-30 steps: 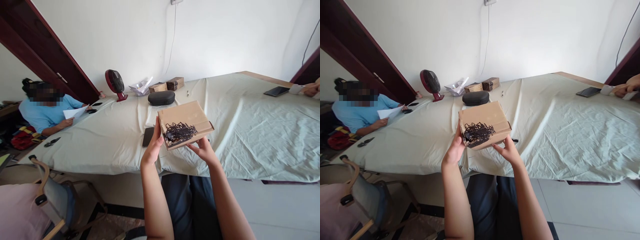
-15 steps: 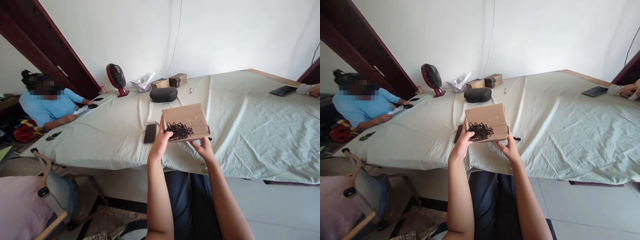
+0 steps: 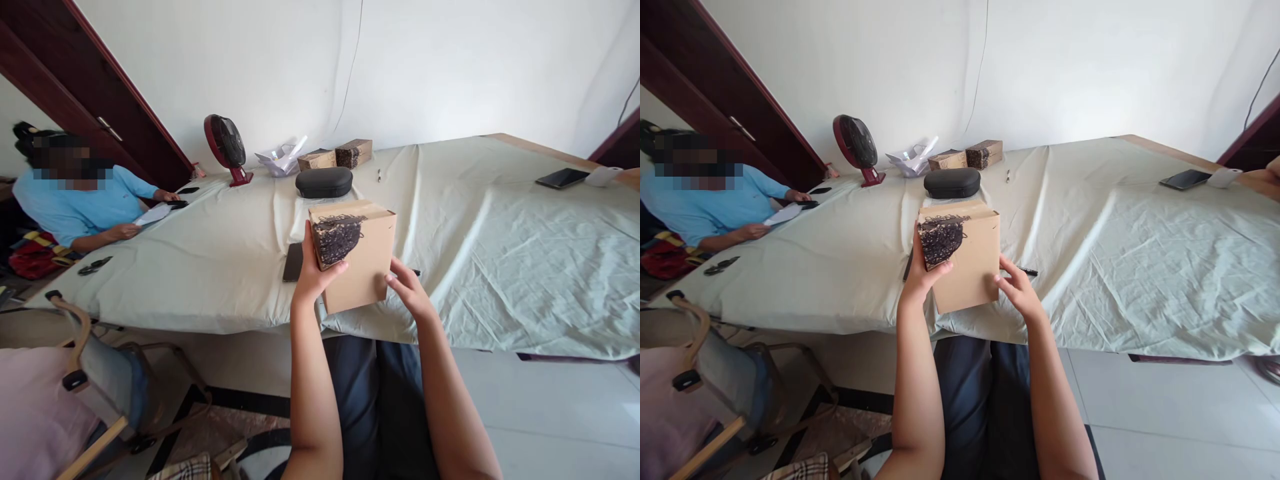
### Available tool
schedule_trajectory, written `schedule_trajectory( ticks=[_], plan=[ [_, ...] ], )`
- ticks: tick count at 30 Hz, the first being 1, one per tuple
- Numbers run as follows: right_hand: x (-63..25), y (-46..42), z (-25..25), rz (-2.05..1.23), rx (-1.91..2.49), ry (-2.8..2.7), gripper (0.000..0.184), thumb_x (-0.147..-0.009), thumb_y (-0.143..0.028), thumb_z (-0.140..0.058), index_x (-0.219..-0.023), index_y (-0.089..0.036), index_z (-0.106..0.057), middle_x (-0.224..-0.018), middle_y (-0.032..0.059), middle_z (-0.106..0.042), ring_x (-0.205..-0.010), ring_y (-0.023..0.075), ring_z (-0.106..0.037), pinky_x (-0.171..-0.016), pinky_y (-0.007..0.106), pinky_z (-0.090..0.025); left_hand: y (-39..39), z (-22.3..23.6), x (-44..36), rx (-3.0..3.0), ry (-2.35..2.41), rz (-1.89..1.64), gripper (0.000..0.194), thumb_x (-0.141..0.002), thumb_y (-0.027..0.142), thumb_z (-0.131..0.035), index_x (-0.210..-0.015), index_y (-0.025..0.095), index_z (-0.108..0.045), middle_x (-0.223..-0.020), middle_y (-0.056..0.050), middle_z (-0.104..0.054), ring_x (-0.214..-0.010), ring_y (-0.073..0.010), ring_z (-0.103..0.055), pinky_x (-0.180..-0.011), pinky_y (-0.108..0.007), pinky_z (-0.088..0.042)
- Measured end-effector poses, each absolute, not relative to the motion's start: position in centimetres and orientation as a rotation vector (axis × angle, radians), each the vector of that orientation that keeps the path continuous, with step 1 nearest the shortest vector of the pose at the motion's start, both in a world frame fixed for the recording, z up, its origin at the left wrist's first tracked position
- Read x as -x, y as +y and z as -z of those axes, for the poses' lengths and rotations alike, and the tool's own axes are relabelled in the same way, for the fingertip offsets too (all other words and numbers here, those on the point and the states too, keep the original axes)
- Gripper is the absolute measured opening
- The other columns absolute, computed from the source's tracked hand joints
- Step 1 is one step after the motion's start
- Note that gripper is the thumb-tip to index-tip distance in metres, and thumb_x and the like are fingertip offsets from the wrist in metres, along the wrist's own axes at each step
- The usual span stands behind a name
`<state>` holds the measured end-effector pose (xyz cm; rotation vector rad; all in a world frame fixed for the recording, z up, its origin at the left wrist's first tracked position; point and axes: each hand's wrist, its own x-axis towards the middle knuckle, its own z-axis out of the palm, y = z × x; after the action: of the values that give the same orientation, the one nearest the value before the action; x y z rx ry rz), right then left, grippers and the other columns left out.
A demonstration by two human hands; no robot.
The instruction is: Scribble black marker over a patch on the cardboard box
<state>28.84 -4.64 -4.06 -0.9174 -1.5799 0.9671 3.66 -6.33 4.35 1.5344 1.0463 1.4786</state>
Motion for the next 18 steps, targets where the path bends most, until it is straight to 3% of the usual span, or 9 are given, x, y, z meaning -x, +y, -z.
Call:
schedule_trajectory(
  ticks=[3,6,8,11,14,18],
  plan=[
    [-29.8,-3.3,4.7,-0.601,1.201,-1.612,0.054,-0.105,-0.057,-0.056,-0.149,-0.028,-0.067,-0.158,0.0125,-0.065,-0.161,0.0367,-0.043,-0.13,0.066,-0.036,-5.3,-2.5,-2.4,-1.42,1.04,-1.486,0.124,-0.076,0.047,-0.091,-0.176,0.033,-0.018,-0.178,-0.01,-0.039,-0.166,-0.0348,-0.037,-0.138,-0.051,-0.029],
    [-29.9,-1.5,5.7,-0.322,1.642,-1.795,0.053,-0.1,-0.045,-0.06,-0.149,-0.024,-0.065,-0.16,0.0174,-0.061,-0.162,0.0461,-0.034,-0.126,0.084,-0.02,-4.5,-1.1,-1.3,-1.336,1.042,-1.511,0.122,-0.071,0.044,-0.091,-0.174,0.032,-0.026,-0.172,-0.01,-0.048,-0.165,-0.0355,-0.038,-0.138,-0.054,-0.029],
    [-29.4,-0.8,5.9,-0.24,1.821,-1.983,0.045,-0.104,-0.038,-0.052,-0.143,-0.022,-0.068,-0.158,0.0186,-0.06,-0.155,0.0468,-0.04,-0.122,0.086,-0.02,-4.1,-0.5,-0.8,-1.293,1.041,-1.538,0.122,-0.069,0.044,-0.091,-0.173,0.033,-0.028,-0.172,-0.009,-0.049,-0.165,-0.0356,-0.038,-0.138,-0.055,-0.028],
    [-28.6,-0.5,5.4,-0.113,1.888,-2.184,0.04,-0.11,-0.03,-0.037,-0.132,-0.018,-0.069,-0.145,0.0211,-0.064,-0.14,0.0405,-0.052,-0.121,0.069,-0.032,-3.9,0.0,-0.5,-1.264,1.052,-1.547,0.119,-0.07,0.044,-0.09,-0.172,0.035,-0.03,-0.173,-0.007,-0.048,-0.165,-0.0345,-0.039,-0.138,-0.053,-0.029],
    [-28.3,-0.6,4.4,-0.113,1.908,-2.262,0.039,-0.112,-0.025,-0.032,-0.13,-0.013,-0.065,-0.134,0.0228,-0.069,-0.126,0.0356,-0.063,-0.107,0.049,-0.046,-3.9,-0.1,-0.6,-1.269,1.049,-1.549,0.117,-0.07,0.044,-0.089,-0.172,0.034,-0.032,-0.172,-0.008,-0.048,-0.164,-0.0347,-0.039,-0.137,-0.053,-0.029],
    [-28.9,-0.7,3.3,-0.177,1.986,-2.262,0.04,-0.115,-0.036,-0.031,-0.132,-0.018,-0.062,-0.125,0.0186,-0.075,-0.103,0.0322,-0.074,-0.083,0.039,-0.051,-4.0,-0.4,-0.8,-1.27,1.025,-1.563,0.118,-0.068,0.041,-0.09,-0.171,0.032,-0.032,-0.169,-0.009,-0.051,-0.163,-0.0356,-0.041,-0.137,-0.055,-0.028]
  ],
)
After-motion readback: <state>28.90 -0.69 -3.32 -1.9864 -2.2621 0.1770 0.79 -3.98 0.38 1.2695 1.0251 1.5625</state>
